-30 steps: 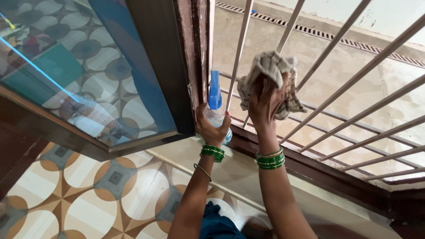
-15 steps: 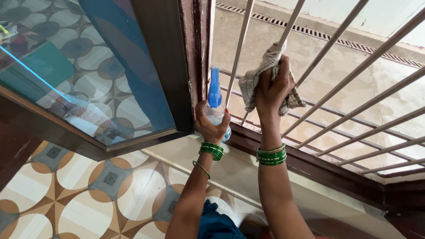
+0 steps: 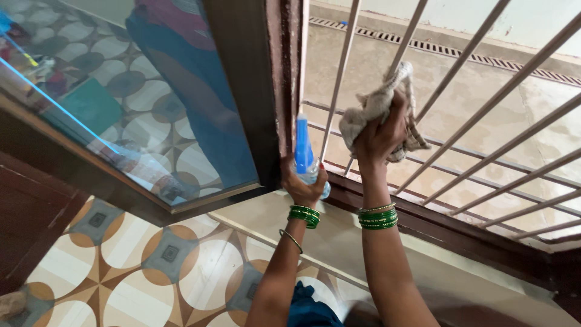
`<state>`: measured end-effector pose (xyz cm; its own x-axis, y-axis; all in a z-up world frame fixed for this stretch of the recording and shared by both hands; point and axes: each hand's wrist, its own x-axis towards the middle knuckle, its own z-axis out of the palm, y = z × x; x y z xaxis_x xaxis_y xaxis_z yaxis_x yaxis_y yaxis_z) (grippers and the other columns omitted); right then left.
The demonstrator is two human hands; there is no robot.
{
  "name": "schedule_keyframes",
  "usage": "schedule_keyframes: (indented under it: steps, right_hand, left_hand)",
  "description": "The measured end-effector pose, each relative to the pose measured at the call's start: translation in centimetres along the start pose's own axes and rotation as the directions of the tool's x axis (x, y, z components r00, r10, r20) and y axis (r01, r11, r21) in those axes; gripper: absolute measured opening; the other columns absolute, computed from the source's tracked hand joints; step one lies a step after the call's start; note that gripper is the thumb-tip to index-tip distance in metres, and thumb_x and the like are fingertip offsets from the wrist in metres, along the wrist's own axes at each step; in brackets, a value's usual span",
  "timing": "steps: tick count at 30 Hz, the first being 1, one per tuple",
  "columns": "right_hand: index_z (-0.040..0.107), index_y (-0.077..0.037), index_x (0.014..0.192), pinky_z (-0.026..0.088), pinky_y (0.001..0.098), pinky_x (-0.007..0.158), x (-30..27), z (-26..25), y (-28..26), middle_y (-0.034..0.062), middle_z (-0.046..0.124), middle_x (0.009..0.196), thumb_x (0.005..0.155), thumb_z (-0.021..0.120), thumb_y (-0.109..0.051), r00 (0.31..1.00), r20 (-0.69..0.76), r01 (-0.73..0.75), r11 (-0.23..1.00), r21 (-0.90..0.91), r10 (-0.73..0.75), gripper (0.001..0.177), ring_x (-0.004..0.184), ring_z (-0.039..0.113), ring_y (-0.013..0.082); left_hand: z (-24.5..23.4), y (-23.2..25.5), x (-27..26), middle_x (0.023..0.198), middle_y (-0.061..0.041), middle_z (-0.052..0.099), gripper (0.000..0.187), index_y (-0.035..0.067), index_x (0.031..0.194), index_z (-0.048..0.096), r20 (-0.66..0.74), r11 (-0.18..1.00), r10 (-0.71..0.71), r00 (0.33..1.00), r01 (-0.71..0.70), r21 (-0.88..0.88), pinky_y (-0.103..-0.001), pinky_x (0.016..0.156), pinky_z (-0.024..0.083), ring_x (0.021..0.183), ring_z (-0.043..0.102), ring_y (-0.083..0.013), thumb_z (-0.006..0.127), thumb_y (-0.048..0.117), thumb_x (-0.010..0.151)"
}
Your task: The person cleans a window and its metal security bars using a spray bottle and a cloth. They spray the cleaning solution onto the glass and bars, then wipe the surfaces with the cloth, moving systematically across the window frame.
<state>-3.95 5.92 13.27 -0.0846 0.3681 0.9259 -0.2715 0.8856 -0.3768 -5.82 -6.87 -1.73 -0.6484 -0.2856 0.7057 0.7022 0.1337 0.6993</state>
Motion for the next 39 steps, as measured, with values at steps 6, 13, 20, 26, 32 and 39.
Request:
schedule_keyframes:
  steps: [6, 13, 20, 26, 32, 39]
  right_hand:
    - [0.058, -0.003, 0.128, 0.051, 0.052, 0.103, -2.0, 0.1, 1.8, 0.0206, 0.067, 0.122, 0.103, 0.066, -0.027, 0.984, -0.102, 0.137, 0.984, -0.118, -0.149, 0.037, 0.115, 0.067, 0.0377]
    - [0.053, -0.004, 0.14, 0.038, 0.0553, 0.115, 0.4, 1.6, -1.8, 0.0218, 0.056, 0.137, 0.095, 0.061, -0.015, 0.963, -0.158, 0.218, 0.976, -0.011, -0.217, 0.047, 0.13, 0.051, 0.0406]
    - [0.046, -0.007, 0.155, 0.024, 0.0586, 0.128, 3.2, 6.9, -6.7, 0.0223, 0.047, 0.156, 0.087, 0.046, 0.005, 0.938, 0.288, 0.169, 0.98, 0.105, -0.192, 0.069, 0.144, 0.038, 0.0428]
    - [0.033, 0.007, 0.155, 0.018, 0.0622, 0.12, -3.1, 10.0, -5.7, 0.0383, 0.036, 0.154, 0.083, 0.05, 0.004, 0.916, 0.312, 0.241, 0.967, 0.075, -0.253, 0.074, 0.143, 0.033, 0.0564]
    - [0.038, 0.004, 0.155, 0.029, 0.0547, 0.127, -5.5, 8.4, -4.8, 0.0325, 0.042, 0.153, 0.091, 0.045, 0.009, 0.867, 0.497, -0.087, 0.979, 0.183, -0.016, 0.065, 0.145, 0.041, 0.0496]
    - [0.048, 0.002, 0.151, 0.038, 0.054, 0.119, -9.3, 3.2, -5.4, 0.0305, 0.049, 0.146, 0.082, 0.038, 0.014, 0.785, 0.618, -0.186, 0.969, 0.16, 0.048, 0.07, 0.136, 0.05, 0.045]
  left_hand:
    - [-1.3, -0.3, -1.6, 0.106, -0.017, 0.064, 0.068, 0.001, 0.125, 0.058, 0.027, 1.0, 0.002, 1.0, -0.002, 0.005, -0.045, 0.083, 0.057, 0.092, 0.068, -0.0346, 0.084, 0.032, 0.071]
    - [-6.2, 3.1, -0.9, 0.107, -0.014, 0.065, 0.066, 0.003, 0.127, 0.052, 0.021, 0.969, 0.249, 0.968, -0.248, -0.013, -0.041, 0.082, 0.06, 0.093, 0.07, -0.0312, 0.085, 0.028, 0.075]
    - [-11.6, 3.4, 1.8, 0.106, -0.014, 0.067, 0.061, 0.004, 0.124, 0.054, -0.167, 0.989, 0.142, 0.976, -0.132, 0.071, -0.041, 0.082, 0.059, 0.089, 0.07, -0.0291, 0.084, 0.024, 0.075]
    - [-15.9, 3.1, 3.0, 0.104, -0.013, 0.069, 0.061, 0.003, 0.122, 0.056, -0.233, 0.968, 0.091, 0.968, -0.032, 0.247, -0.041, 0.085, 0.059, 0.091, 0.072, -0.0289, 0.085, 0.024, 0.072]
    - [-17.3, 3.5, 3.6, 0.1, -0.013, 0.07, 0.06, 0.004, 0.117, 0.056, -0.309, 0.96, -0.007, 0.951, 0.094, 0.266, -0.04, 0.083, 0.059, 0.089, 0.072, -0.0286, 0.084, 0.024, 0.069]
    - [-18.2, 5.1, 4.5, 0.097, -0.011, 0.071, 0.056, 0.003, 0.118, 0.055, -0.321, 0.969, -0.043, 0.946, 0.118, 0.219, -0.038, 0.08, 0.061, 0.084, 0.073, -0.0252, 0.081, 0.019, 0.071]
